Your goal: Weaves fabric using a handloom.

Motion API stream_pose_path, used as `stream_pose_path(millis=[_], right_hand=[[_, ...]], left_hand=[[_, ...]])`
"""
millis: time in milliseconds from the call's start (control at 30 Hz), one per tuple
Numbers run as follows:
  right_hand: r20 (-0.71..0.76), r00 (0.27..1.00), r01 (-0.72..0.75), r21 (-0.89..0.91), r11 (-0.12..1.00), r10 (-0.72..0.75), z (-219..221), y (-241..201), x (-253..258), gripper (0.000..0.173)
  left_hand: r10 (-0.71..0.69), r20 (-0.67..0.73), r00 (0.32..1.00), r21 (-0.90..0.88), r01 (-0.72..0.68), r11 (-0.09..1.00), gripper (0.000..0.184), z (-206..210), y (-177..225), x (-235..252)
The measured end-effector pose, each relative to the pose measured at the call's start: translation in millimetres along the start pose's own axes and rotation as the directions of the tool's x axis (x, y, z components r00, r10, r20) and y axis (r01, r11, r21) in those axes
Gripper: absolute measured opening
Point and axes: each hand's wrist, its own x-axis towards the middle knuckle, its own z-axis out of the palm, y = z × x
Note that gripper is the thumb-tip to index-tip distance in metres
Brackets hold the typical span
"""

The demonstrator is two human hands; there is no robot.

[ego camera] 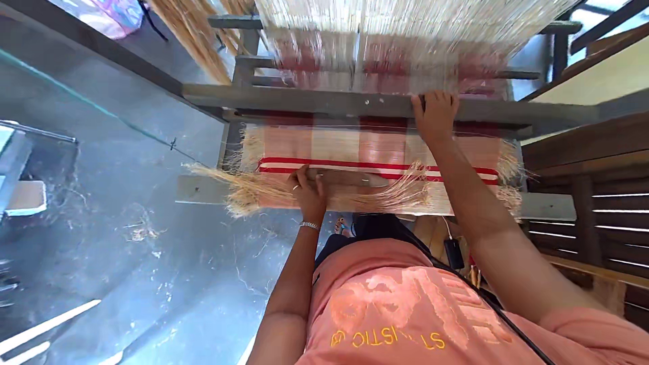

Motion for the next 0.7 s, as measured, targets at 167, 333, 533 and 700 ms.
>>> stream_pose_path(millis=[167, 333, 533, 700], right_hand=[[0.058, 0.998, -0.017, -0.005, 1.000, 0.017, -8, -5, -31, 0.064], [0.031, 0.998, -0.048, -0.011, 0.999, 0.048, 1, 0, -11, 0.066], [0.208, 0.975, -0.082, -0.017, 0.996, 0.084, -25, -9, -33, 0.070], [0.299, 0.951, -0.077, -0.019, 0.997, 0.079, -32, -1, -25, 0.074]], left_hand=[[0.008, -0.029, 1.000, 0.088, -0.005, 0.996, 0.049, 6, 0, -2], [0.026, -0.033, 0.999, 0.204, -0.019, 0.979, 0.049, 14, -1, -2], [0.025, -0.029, 0.999, 0.292, -0.016, 0.956, 0.049, 13, 8, 1], [-0.007, -0.006, 1.000, 0.333, 0.008, 0.943, 0.051, 16, 11, 2]])
